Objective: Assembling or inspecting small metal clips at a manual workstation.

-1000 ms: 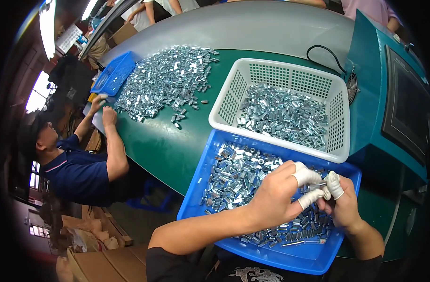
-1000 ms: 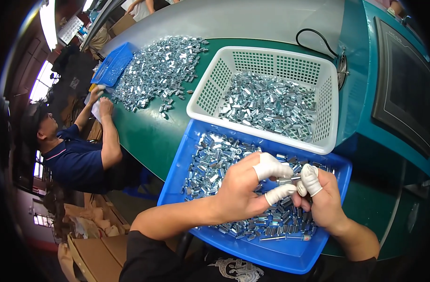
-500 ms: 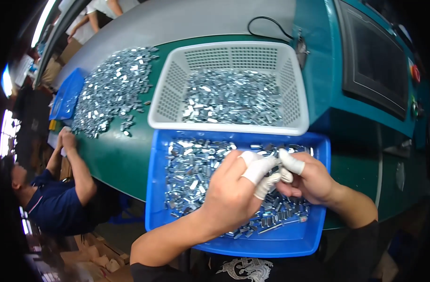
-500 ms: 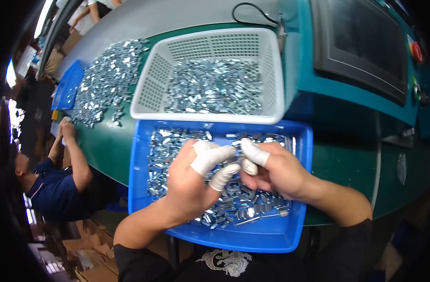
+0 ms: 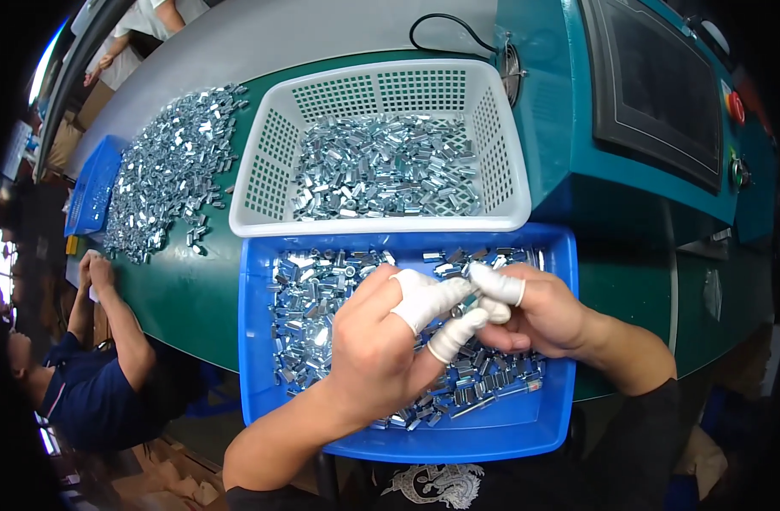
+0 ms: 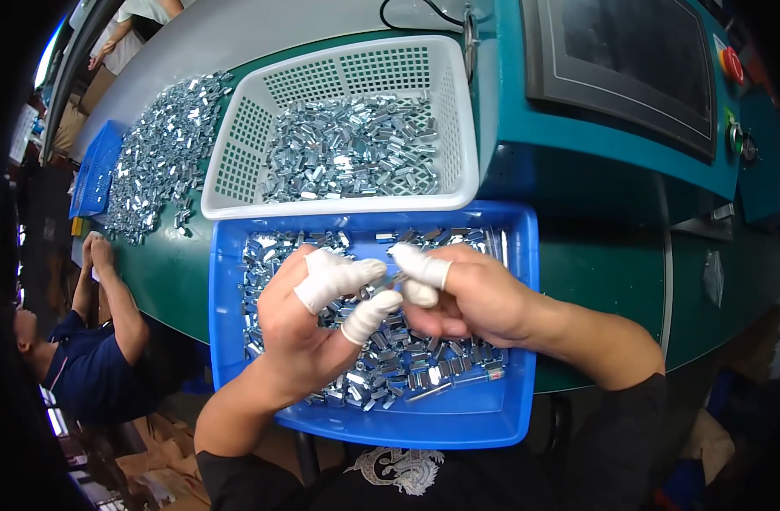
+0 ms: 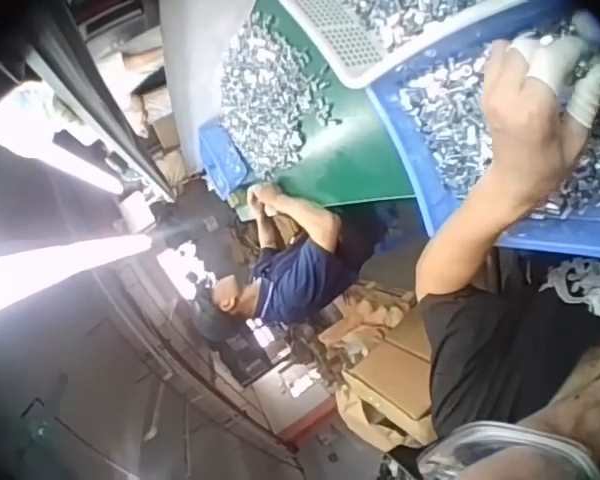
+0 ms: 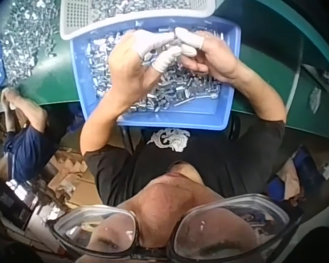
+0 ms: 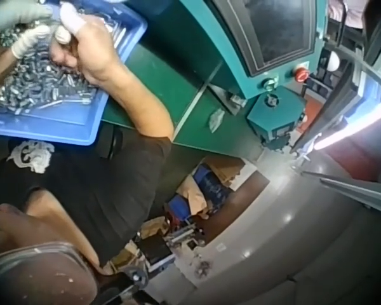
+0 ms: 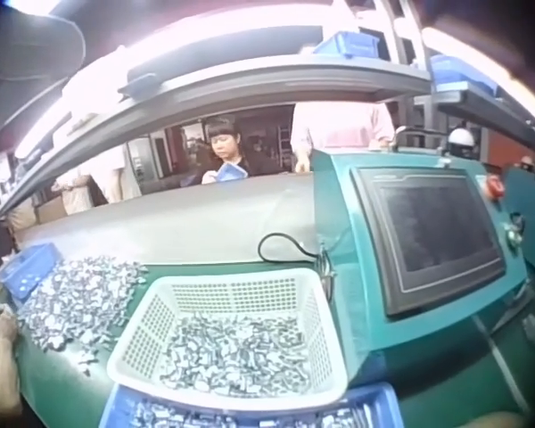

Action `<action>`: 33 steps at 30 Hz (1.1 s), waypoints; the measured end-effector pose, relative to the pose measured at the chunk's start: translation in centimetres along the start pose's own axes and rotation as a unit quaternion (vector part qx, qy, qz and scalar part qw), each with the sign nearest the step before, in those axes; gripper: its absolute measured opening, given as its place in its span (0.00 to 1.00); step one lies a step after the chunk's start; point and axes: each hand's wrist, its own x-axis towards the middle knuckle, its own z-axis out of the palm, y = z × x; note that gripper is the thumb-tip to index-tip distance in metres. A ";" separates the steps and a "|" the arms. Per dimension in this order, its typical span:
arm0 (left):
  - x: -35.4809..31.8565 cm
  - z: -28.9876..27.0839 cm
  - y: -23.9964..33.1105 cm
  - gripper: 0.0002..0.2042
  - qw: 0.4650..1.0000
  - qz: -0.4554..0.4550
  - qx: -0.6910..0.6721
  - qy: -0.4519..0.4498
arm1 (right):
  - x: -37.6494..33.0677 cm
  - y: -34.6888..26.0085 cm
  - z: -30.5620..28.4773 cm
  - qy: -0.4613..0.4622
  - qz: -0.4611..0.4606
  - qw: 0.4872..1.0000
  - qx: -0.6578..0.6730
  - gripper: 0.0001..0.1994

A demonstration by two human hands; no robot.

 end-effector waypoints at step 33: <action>-0.9 -0.2 -0.3 0.11 0.968 -0.154 -0.005 -0.200 | -0.3 0.7 0.5 0.146 -0.173 0.971 -0.082 0.23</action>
